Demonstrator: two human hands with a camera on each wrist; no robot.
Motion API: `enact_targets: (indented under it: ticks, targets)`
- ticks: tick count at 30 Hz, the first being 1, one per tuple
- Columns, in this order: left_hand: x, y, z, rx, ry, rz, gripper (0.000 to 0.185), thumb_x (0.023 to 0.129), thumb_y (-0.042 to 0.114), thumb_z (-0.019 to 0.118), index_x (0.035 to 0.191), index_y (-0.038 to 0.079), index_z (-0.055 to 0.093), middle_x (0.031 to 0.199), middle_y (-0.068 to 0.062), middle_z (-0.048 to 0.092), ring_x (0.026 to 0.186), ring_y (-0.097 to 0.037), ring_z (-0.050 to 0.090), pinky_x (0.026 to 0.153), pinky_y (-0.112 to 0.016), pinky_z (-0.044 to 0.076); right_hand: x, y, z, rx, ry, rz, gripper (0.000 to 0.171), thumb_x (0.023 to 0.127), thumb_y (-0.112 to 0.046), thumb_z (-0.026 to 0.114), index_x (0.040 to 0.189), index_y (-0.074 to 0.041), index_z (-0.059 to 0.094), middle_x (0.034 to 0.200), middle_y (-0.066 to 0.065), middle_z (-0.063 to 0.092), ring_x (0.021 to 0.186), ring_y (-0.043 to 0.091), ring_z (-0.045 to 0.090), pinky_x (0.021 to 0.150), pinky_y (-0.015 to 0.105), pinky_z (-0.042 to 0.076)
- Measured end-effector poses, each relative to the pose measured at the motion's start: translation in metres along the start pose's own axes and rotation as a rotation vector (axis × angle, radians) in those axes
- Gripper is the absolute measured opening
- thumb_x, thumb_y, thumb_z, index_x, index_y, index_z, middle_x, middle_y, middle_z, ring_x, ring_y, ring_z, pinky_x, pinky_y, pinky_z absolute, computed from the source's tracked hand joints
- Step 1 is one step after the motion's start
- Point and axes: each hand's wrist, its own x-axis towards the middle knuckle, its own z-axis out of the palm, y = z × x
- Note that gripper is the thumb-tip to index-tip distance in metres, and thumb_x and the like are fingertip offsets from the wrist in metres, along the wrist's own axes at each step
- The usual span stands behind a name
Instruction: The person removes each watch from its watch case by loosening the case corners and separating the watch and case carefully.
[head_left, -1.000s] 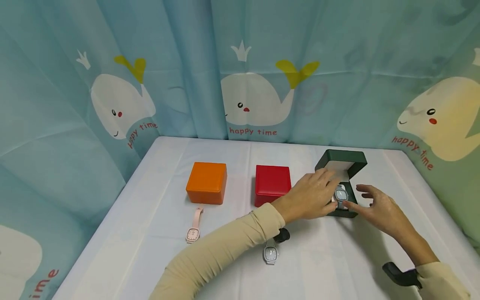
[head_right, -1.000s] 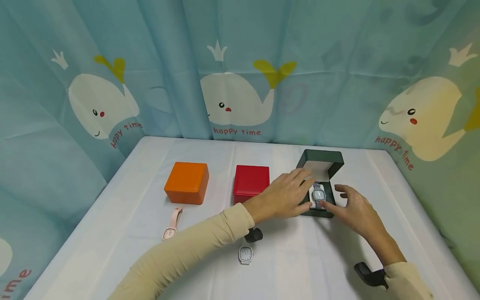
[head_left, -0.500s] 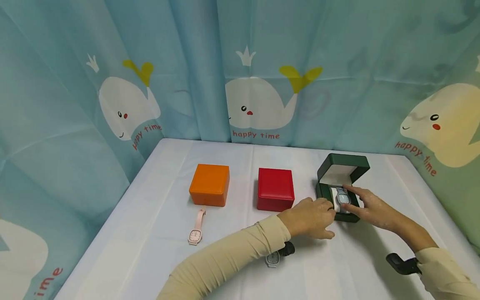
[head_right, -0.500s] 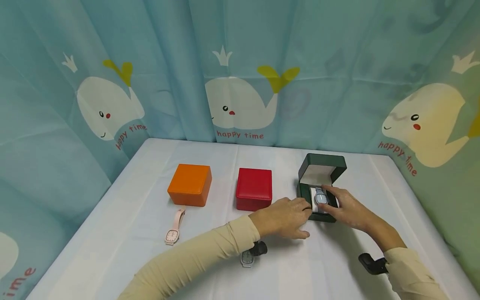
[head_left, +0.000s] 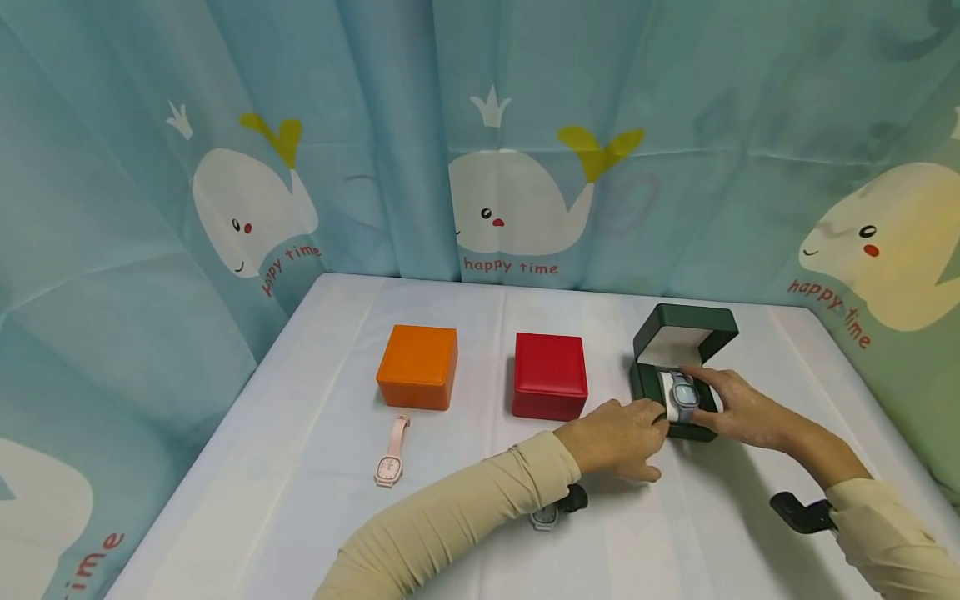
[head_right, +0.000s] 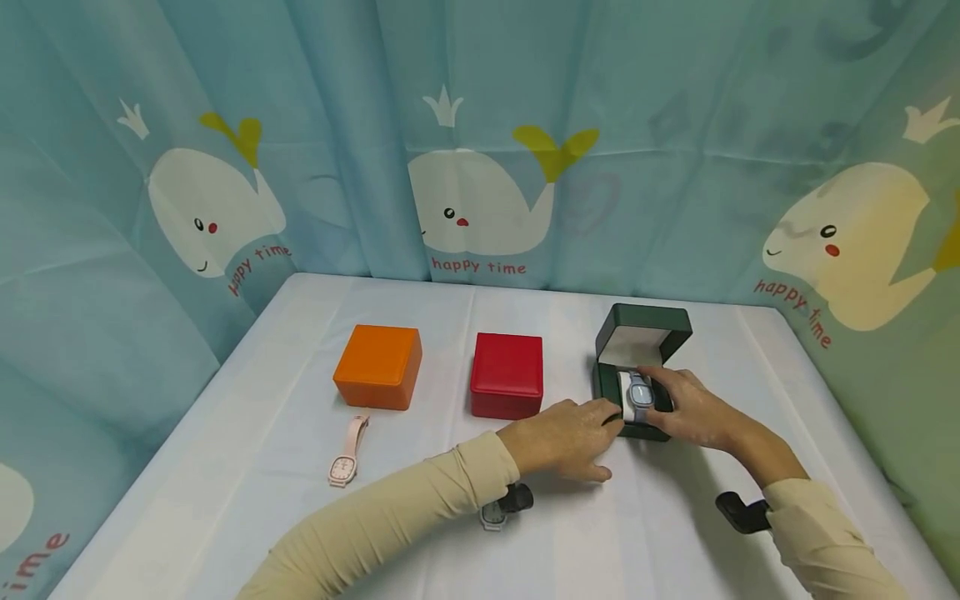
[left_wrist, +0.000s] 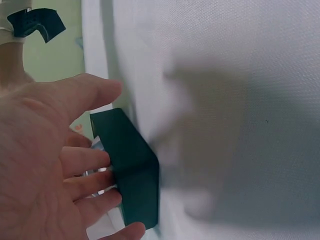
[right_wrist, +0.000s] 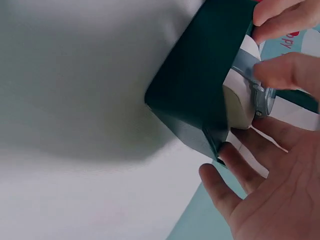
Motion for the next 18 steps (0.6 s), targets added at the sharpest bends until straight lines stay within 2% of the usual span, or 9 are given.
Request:
enact_targets:
  ticks: [5, 11, 18]
  targets:
    - [-0.0011, 0.0013, 0.0014, -0.008, -0.024, 0.002, 0.075, 0.096, 0.062, 0.057, 0.157, 0.023, 0.040, 0.156, 0.010, 0.032, 0.142, -0.004, 0.027, 0.107, -0.026, 0.039, 0.0016, 0.0000, 0.0013, -0.012, -0.002, -0.003, 0.074, 0.083, -0.010, 0.076, 0.144, 0.012, 0.040, 0.132, 0.036, 0.048, 0.119, 0.051, 0.041, 0.089, 0.067, 0.044]
    - [-0.0018, 0.0013, 0.0046, -0.014, -0.030, 0.001, 0.078, 0.097, 0.062, 0.056, 0.160, 0.023, 0.035, 0.161, 0.009, 0.027, 0.148, -0.008, 0.021, 0.113, -0.030, 0.033, 0.0032, -0.0011, 0.0039, -0.016, 0.002, -0.008, 0.080, 0.077, -0.006, 0.079, 0.144, 0.011, 0.039, 0.138, 0.039, 0.040, 0.125, 0.056, 0.036, 0.096, 0.074, 0.037]
    - [-0.0009, 0.0000, 0.0050, -0.025, -0.033, 0.002, 0.078, 0.096, 0.062, 0.056, 0.160, 0.023, 0.035, 0.159, 0.009, 0.027, 0.146, -0.006, 0.022, 0.112, -0.030, 0.034, 0.0046, -0.0032, 0.0019, -0.044, 0.017, -0.031, 0.080, 0.074, -0.002, 0.080, 0.142, 0.014, 0.040, 0.137, 0.039, 0.037, 0.124, 0.057, 0.035, 0.095, 0.075, 0.036]
